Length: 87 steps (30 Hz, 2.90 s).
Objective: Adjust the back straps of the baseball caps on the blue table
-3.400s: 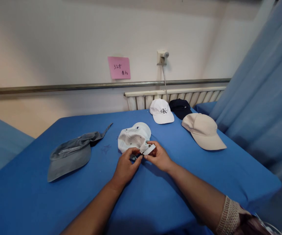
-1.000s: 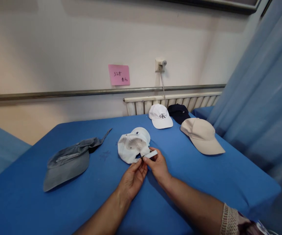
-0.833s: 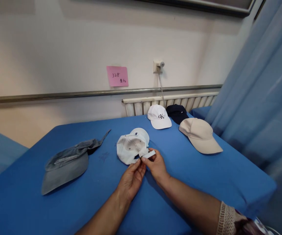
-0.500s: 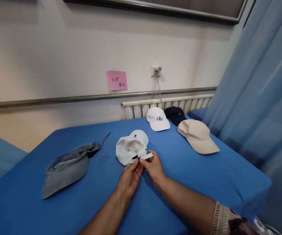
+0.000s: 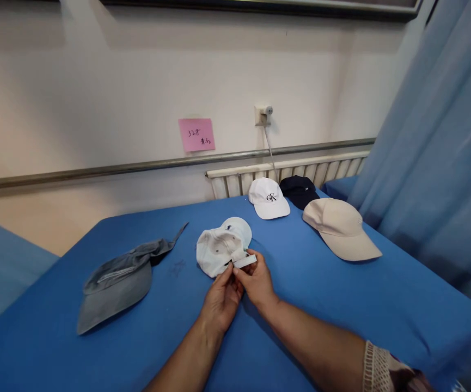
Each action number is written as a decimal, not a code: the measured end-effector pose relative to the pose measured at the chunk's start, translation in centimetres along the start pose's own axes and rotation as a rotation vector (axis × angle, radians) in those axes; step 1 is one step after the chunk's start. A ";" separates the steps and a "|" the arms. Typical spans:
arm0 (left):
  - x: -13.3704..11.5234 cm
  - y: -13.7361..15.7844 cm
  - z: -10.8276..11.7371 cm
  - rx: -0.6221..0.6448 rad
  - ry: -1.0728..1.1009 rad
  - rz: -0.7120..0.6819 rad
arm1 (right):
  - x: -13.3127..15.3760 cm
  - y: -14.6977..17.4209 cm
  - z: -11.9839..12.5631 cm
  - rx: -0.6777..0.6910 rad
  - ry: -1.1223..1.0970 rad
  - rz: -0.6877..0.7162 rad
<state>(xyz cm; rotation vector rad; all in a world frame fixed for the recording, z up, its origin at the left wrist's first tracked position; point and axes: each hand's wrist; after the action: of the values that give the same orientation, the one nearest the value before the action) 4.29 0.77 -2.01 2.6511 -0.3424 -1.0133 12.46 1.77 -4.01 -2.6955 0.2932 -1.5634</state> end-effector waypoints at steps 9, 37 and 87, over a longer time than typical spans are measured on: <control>0.0 -0.5 0.7 0.010 -0.042 -0.031 | 0.5 0.3 0.3 0.004 -0.048 -0.093; 0.6 0.6 0.9 0.013 -0.076 -0.067 | 0.6 0.6 1.3 0.039 -0.018 -0.120; 1.1 0.2 0.9 -0.016 -0.056 -0.095 | 0.3 0.5 1.2 0.034 0.068 -0.085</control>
<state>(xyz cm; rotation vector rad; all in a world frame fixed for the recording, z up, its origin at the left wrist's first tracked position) 4.43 0.14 -3.24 2.6507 -0.2217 -1.1166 13.59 1.18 -4.41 -2.6661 0.1532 -1.6687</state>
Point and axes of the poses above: each hand's wrist, its own y-axis away from the middle knuckle, its own z-axis out of the back of the hand, x = y × z, and after that the axes turned 7 degrees about x, right-handed
